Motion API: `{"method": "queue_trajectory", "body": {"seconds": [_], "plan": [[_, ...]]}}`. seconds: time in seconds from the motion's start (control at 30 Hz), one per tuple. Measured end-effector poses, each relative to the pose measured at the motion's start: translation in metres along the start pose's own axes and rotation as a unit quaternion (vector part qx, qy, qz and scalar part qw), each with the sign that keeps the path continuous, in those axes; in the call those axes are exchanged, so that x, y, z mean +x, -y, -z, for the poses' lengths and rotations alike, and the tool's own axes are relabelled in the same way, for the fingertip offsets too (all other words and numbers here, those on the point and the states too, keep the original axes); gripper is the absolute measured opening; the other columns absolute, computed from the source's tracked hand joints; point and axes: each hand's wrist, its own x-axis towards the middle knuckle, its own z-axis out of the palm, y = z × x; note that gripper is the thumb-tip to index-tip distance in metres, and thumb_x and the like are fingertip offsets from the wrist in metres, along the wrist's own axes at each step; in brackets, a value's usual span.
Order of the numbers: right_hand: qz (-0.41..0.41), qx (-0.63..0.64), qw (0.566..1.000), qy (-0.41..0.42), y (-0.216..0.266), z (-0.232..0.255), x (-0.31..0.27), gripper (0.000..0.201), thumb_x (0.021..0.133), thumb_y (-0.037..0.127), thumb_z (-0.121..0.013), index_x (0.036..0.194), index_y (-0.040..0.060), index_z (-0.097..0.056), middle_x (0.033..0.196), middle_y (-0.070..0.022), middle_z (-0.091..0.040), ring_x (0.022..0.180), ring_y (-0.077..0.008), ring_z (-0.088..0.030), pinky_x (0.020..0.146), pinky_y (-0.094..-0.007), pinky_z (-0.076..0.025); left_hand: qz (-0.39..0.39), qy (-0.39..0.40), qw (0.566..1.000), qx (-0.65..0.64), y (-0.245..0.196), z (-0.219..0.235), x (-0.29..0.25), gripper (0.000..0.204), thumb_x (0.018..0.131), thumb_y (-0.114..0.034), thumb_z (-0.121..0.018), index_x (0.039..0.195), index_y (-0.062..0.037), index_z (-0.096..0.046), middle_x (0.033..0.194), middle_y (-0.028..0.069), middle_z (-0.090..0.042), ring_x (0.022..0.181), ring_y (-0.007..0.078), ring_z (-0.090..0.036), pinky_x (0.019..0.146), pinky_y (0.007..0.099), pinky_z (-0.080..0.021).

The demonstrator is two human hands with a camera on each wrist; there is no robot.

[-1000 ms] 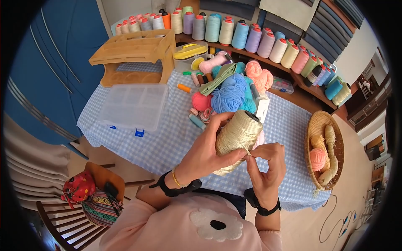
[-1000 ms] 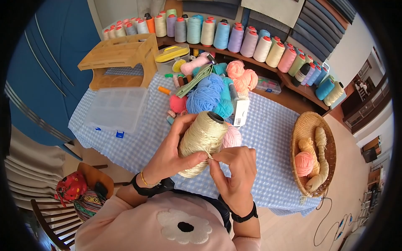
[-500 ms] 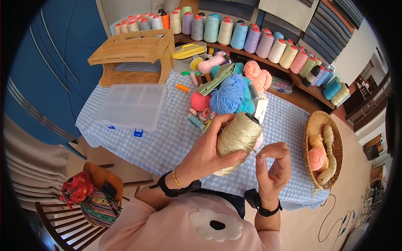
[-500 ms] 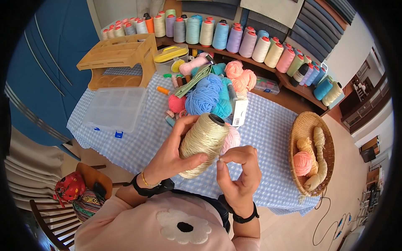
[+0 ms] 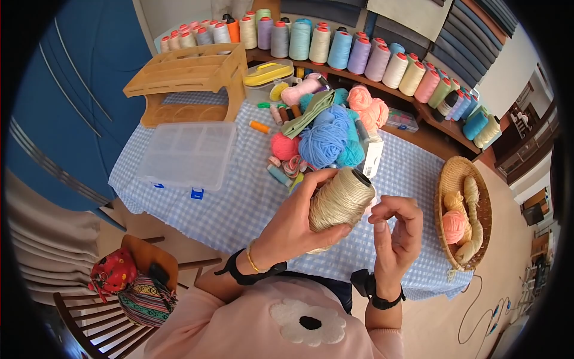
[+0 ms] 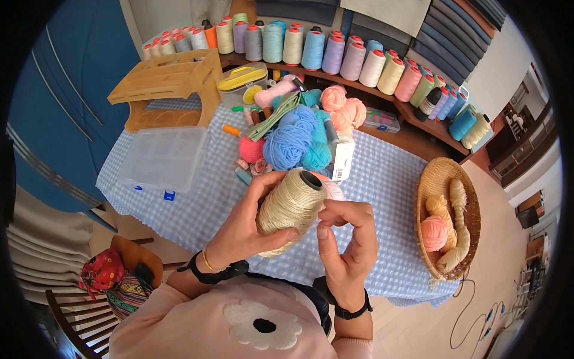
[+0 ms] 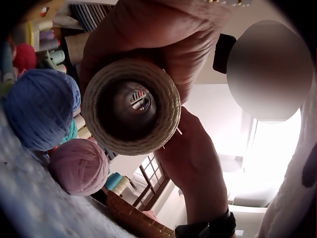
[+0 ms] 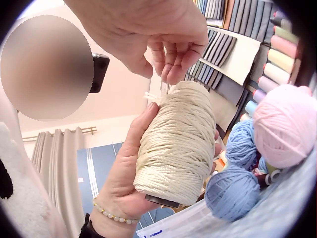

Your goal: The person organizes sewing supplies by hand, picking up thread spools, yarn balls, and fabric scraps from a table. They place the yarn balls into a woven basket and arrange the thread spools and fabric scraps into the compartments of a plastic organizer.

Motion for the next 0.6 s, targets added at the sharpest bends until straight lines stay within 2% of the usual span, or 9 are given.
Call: {"method": "queue_trajectory", "body": {"seconds": [0.07,0.17,0.3,0.37,0.6], "plan": [[0.078,-0.077,0.993,0.038,-0.004,0.006,0.002,0.028,0.08,-0.004,-0.072,0.108,0.0003,-0.065,0.098,-0.0097,-0.062,0.085,-0.0171,-0.057,0.075,-0.0289,-0.046,-0.002,-0.015,1.0,-0.023,0.001,0.0,0.0,0.081,0.079,-0.021,-0.081,0.142,0.002,-0.035,0.131,0.0184,-0.051,0.124,0.0286,-0.052,0.105,0.0406,-0.041],[0.083,-0.15,0.982,0.076,0.006,0.003,0.001,0.031,0.079,-0.002,-0.075,0.108,0.0019,-0.066,0.096,-0.0101,-0.06,0.083,-0.0188,-0.056,0.075,-0.0291,-0.047,-0.002,-0.028,0.999,-0.027,0.003,0.0,0.0,0.081,0.079,-0.021,-0.081,0.142,0.0024,-0.035,0.131,0.0183,-0.051,0.125,0.028,-0.051,0.106,0.0405,-0.04],[0.07,-0.16,0.982,0.067,0.011,-0.003,-0.001,0.032,0.076,0.0,-0.078,0.105,0.0042,-0.068,0.093,-0.0098,-0.059,0.08,-0.0208,-0.055,0.074,-0.0307,-0.045,-0.005,-0.019,0.999,-0.043,0.005,-0.003,0.0,0.08,0.079,-0.02,-0.081,0.142,0.0022,-0.036,0.13,0.0181,-0.052,0.124,0.0281,-0.052,0.105,0.0401,-0.041],[0.105,-0.218,0.968,0.067,0.008,0.0,-0.002,0.03,0.073,0.002,-0.08,0.1,0.0062,-0.07,0.09,-0.0074,-0.058,0.078,-0.0209,-0.054,0.07,-0.0323,-0.042,-0.025,-0.019,0.999,0.014,0.004,-0.005,0.0,0.08,0.077,-0.018,-0.081,0.141,0.0021,-0.037,0.129,0.0182,-0.053,0.122,0.0293,-0.053,0.104,0.0401,-0.042],[0.168,-0.266,0.946,0.076,0.01,0.002,-0.005,0.027,0.072,0.005,-0.08,0.097,0.0099,-0.071,0.087,-0.0022,-0.06,0.076,-0.0196,-0.054,0.068,-0.0321,-0.035,-0.046,-0.046,0.995,0.076,-0.003,-0.007,0.001,0.081,0.075,-0.013,-0.083,0.141,0.001,-0.038,0.128,0.0199,-0.053,0.119,0.0336,-0.055,0.101,0.0414,-0.044]]}}
